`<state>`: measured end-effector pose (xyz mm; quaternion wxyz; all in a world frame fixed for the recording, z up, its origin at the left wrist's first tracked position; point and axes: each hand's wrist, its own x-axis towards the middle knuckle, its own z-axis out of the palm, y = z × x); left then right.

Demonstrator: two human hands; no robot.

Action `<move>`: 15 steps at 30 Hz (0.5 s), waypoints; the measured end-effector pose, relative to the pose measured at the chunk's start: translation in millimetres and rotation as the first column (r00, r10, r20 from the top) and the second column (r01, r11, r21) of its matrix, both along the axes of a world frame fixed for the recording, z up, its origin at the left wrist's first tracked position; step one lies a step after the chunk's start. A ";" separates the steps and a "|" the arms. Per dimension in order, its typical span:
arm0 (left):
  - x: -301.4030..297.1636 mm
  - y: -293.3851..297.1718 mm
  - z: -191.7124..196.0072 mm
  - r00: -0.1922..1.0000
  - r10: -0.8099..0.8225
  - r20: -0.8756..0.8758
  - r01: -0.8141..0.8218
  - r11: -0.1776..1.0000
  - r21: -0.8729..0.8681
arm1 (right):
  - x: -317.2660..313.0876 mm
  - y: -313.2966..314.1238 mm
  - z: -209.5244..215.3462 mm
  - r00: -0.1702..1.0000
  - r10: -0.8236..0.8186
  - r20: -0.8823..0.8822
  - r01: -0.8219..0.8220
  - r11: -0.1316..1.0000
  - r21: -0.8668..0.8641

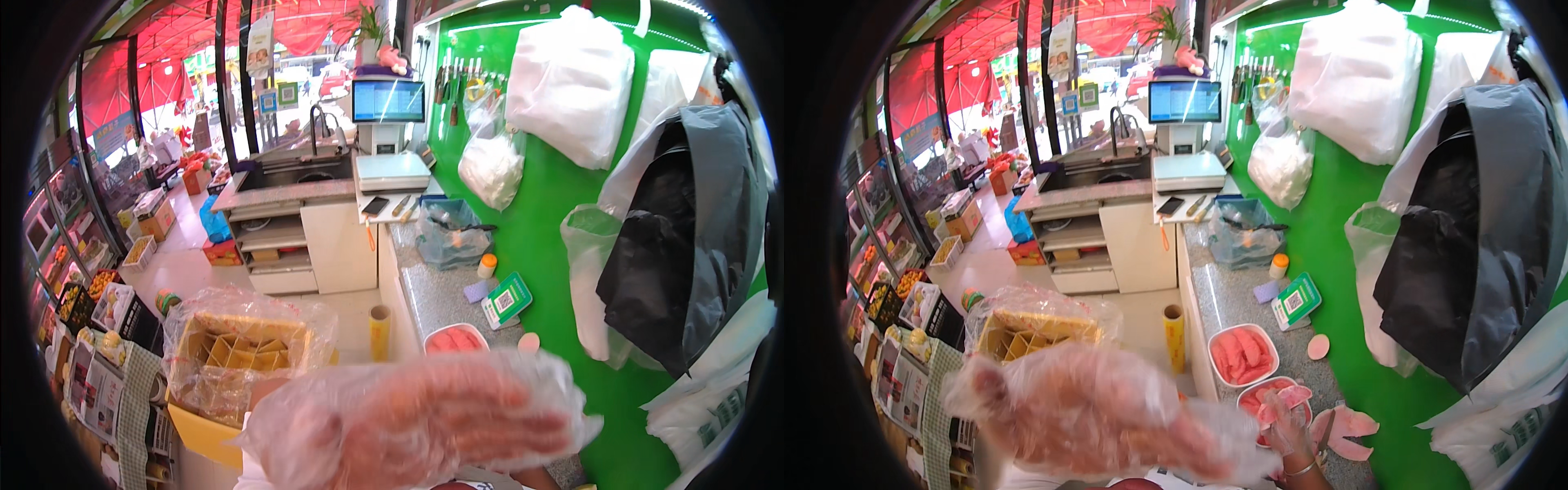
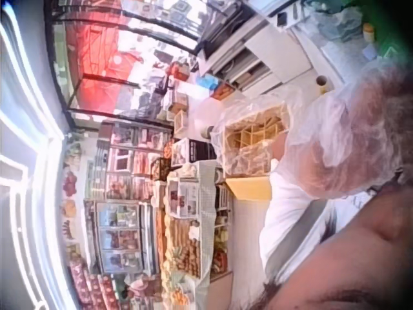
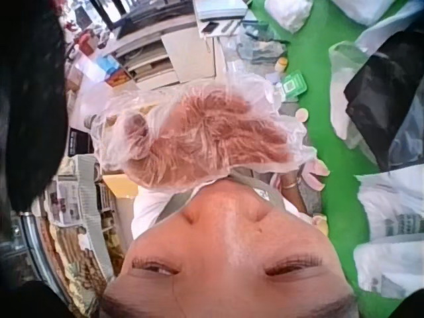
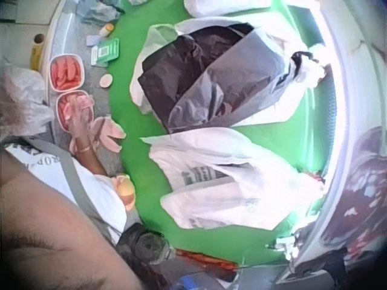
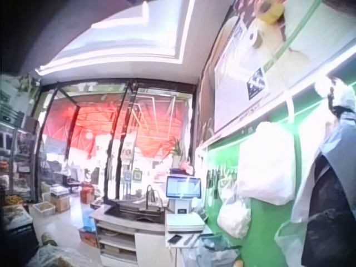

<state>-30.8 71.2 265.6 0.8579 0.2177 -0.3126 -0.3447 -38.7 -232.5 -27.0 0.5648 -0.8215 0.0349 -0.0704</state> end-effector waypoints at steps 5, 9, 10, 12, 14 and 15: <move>22.0 -7.8 -49.3 0.939 0.344 0.002 -0.344 0.938 -0.035 | 8.9 17.2 0.5 0.969 0.203 0.142 -0.182 0.972 -0.148; 47.4 -3.6 -145.8 0.706 0.310 0.637 -0.705 0.219 0.674 | 16.3 69.5 39.6 0.958 0.287 -0.023 -0.277 0.940 0.198; 49.7 -4.6 -183.1 0.682 0.277 0.677 -0.728 0.176 0.662 | 19.0 81.3 44.9 0.942 0.328 -0.070 -0.286 0.893 0.347; 38.2 -12.3 -232.9 0.755 0.447 0.480 -0.625 0.271 0.732 | 30.5 87.3 27.2 0.823 0.535 -0.190 -0.252 0.645 0.722; 22.9 -21.6 -258.1 0.740 0.660 -0.129 -0.396 0.583 0.709 | 34.9 119.0 36.4 0.854 0.508 -0.114 -0.306 0.667 0.679; 17.5 -18.6 -295.8 0.760 0.635 0.139 -0.508 0.446 0.737 | 37.8 132.4 40.5 0.859 0.507 -0.071 -0.344 0.674 0.654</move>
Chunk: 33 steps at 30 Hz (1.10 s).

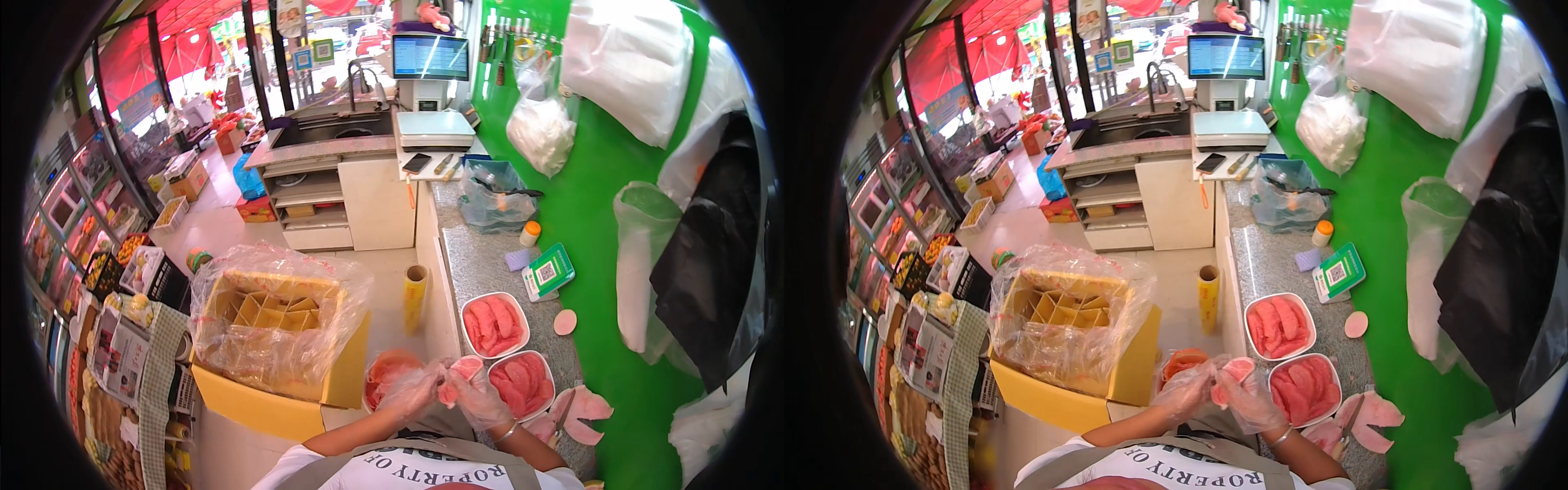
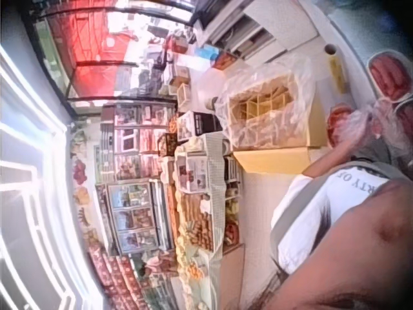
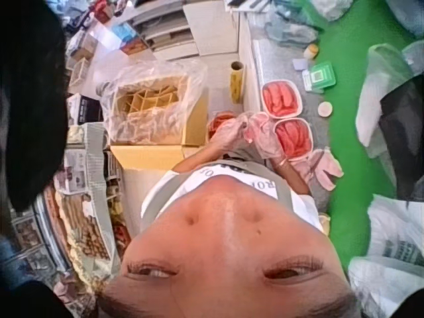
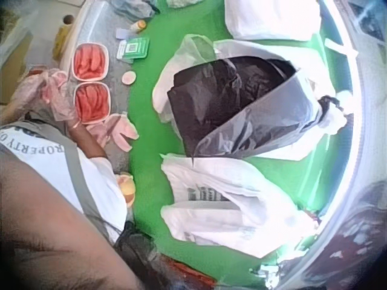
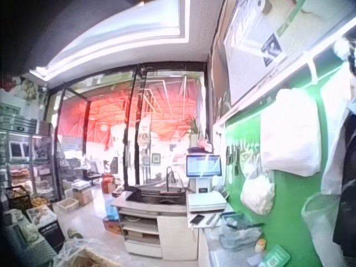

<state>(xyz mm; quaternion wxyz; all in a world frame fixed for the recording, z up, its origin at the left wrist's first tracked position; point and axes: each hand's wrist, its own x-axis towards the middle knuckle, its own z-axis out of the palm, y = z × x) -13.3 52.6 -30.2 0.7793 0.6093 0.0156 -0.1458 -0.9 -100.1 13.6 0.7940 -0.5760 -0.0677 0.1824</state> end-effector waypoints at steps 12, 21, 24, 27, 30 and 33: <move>24.1 23.0 -23.8 0.963 0.094 -0.252 -0.177 0.927 -0.331 | 34.5 23.9 -38.2 0.737 0.442 0.512 0.177 0.604 -0.777; 34.9 46.6 -44.1 0.978 0.208 -0.014 -0.205 0.971 0.124 | 34.6 44.2 -40.1 0.946 0.125 0.299 0.043 0.866 -0.499; 32.3 61.6 21.9 0.993 0.040 -0.112 -0.011 0.969 0.245 | 36.2 37.6 -25.2 0.929 0.131 0.347 0.099 0.813 -0.574; 38.3 65.7 29.3 0.985 -0.057 -0.164 0.092 0.972 0.215 | 32.7 38.2 1.8 0.858 0.198 0.475 0.127 0.813 -0.568; 36.6 64.5 8.7 0.992 -0.027 -0.121 -0.023 0.918 -0.396 | 22.0 22.7 3.5 0.827 0.207 0.523 0.141 0.824 -0.548; 36.1 72.9 -0.6 0.945 -0.179 -0.274 -0.051 0.747 -0.662 | -0.4 -31.7 -12.1 0.717 0.120 0.687 0.460 0.660 -0.594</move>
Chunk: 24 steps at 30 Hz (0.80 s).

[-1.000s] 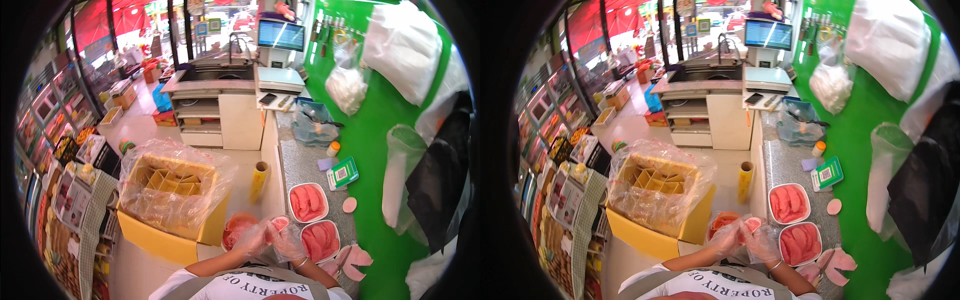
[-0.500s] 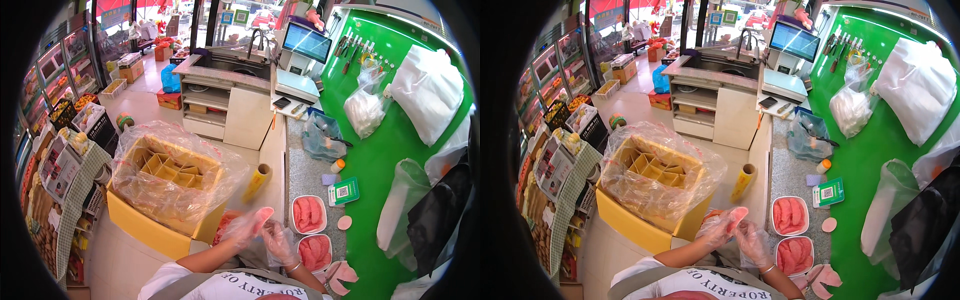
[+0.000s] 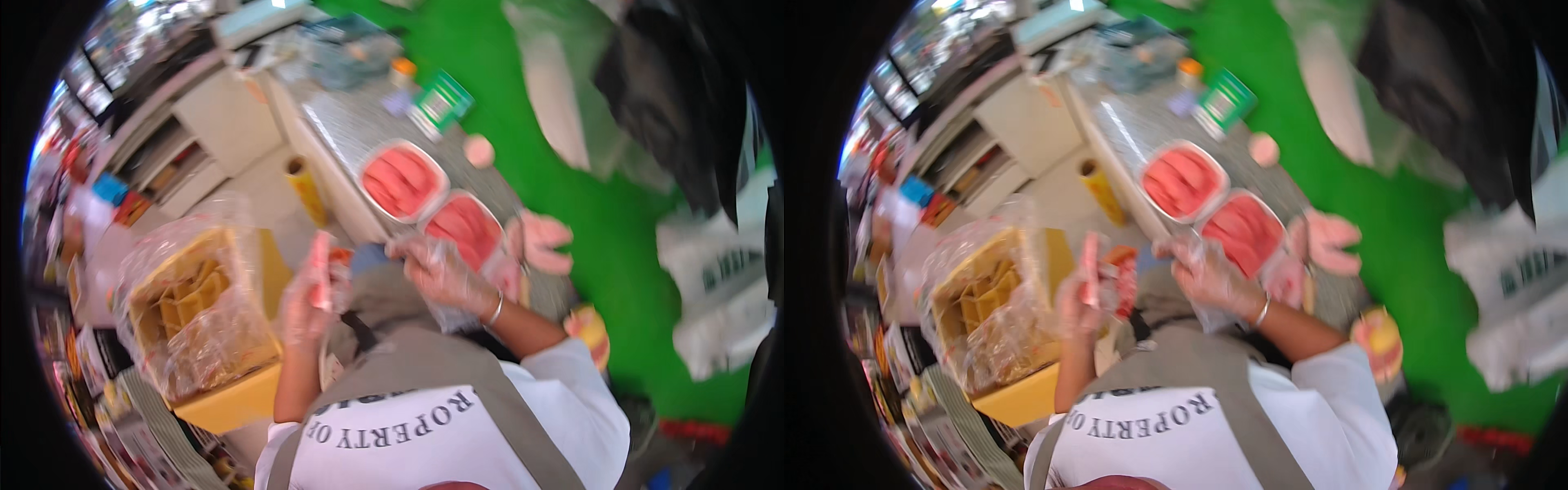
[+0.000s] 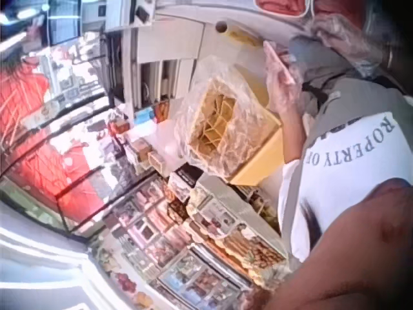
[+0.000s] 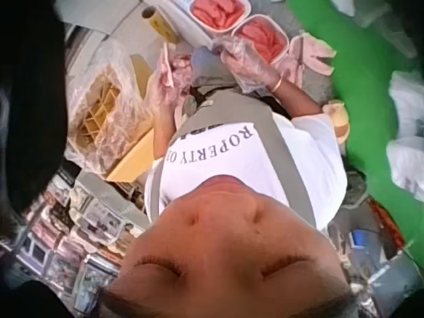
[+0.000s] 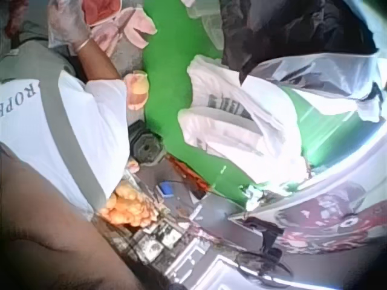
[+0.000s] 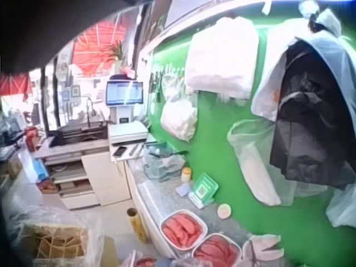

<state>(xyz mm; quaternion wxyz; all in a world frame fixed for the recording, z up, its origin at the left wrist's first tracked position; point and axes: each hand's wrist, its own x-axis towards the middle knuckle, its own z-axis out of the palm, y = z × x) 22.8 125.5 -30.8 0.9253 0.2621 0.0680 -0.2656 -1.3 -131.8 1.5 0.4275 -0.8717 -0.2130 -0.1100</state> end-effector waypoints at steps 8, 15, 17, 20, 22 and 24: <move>0.8 -27.5 -23.3 0.998 -0.040 -0.056 0.030 0.987 -0.159 | -123.1 -137.3 -10.9 0.653 -0.726 -0.217 0.641 0.682 -0.352; 3.3 -44.1 -12.0 0.996 -0.074 -0.046 0.066 0.986 -0.154 | -138.9 -157.3 -47.6 0.451 -0.872 -0.190 0.613 0.458 -0.644; 0.7 -43.1 -12.1 0.998 -0.057 -0.019 0.056 0.997 -0.055 | -143.5 -167.7 -66.5 0.436 -0.881 -0.181 0.582 0.429 -0.691; -2.9 -43.9 -6.1 0.991 -0.027 -0.135 0.018 0.998 -0.066 | -144.0 -178.5 -66.6 0.392 -0.861 -0.324 0.571 0.504 -0.648; -6.7 -51.1 -2.4 0.986 0.007 -0.165 -0.016 0.999 -0.052 | -147.5 -187.6 -68.0 0.427 -0.830 -0.360 0.594 0.557 -0.580; -9.0 -54.4 -4.7 0.989 0.038 -0.142 -0.041 0.999 -0.019 | -147.7 -189.7 -63.6 0.445 -0.814 -0.373 0.674 0.579 -0.459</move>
